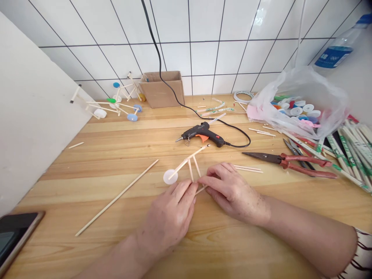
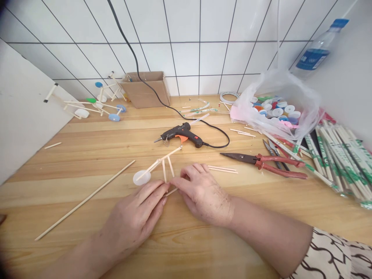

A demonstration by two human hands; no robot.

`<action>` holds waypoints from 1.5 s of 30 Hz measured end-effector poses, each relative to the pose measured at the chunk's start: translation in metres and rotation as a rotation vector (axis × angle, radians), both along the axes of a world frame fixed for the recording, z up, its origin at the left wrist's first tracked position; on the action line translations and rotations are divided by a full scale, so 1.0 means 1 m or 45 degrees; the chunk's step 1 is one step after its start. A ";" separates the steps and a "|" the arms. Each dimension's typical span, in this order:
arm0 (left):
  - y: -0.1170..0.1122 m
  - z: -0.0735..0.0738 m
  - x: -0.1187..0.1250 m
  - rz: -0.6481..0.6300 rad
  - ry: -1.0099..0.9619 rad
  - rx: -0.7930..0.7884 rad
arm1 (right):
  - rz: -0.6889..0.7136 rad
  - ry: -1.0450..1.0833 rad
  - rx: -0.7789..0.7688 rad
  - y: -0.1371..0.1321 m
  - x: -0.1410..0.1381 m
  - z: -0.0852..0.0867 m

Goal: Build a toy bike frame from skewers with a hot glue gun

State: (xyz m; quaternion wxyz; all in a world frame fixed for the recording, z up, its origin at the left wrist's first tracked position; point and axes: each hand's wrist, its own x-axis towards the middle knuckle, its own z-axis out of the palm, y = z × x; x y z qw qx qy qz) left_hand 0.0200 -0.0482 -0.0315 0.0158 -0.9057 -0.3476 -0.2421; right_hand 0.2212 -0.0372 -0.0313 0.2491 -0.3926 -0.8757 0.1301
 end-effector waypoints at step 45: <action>0.001 0.004 -0.004 -0.055 0.035 -0.037 | -0.003 -0.070 0.038 0.000 -0.001 0.002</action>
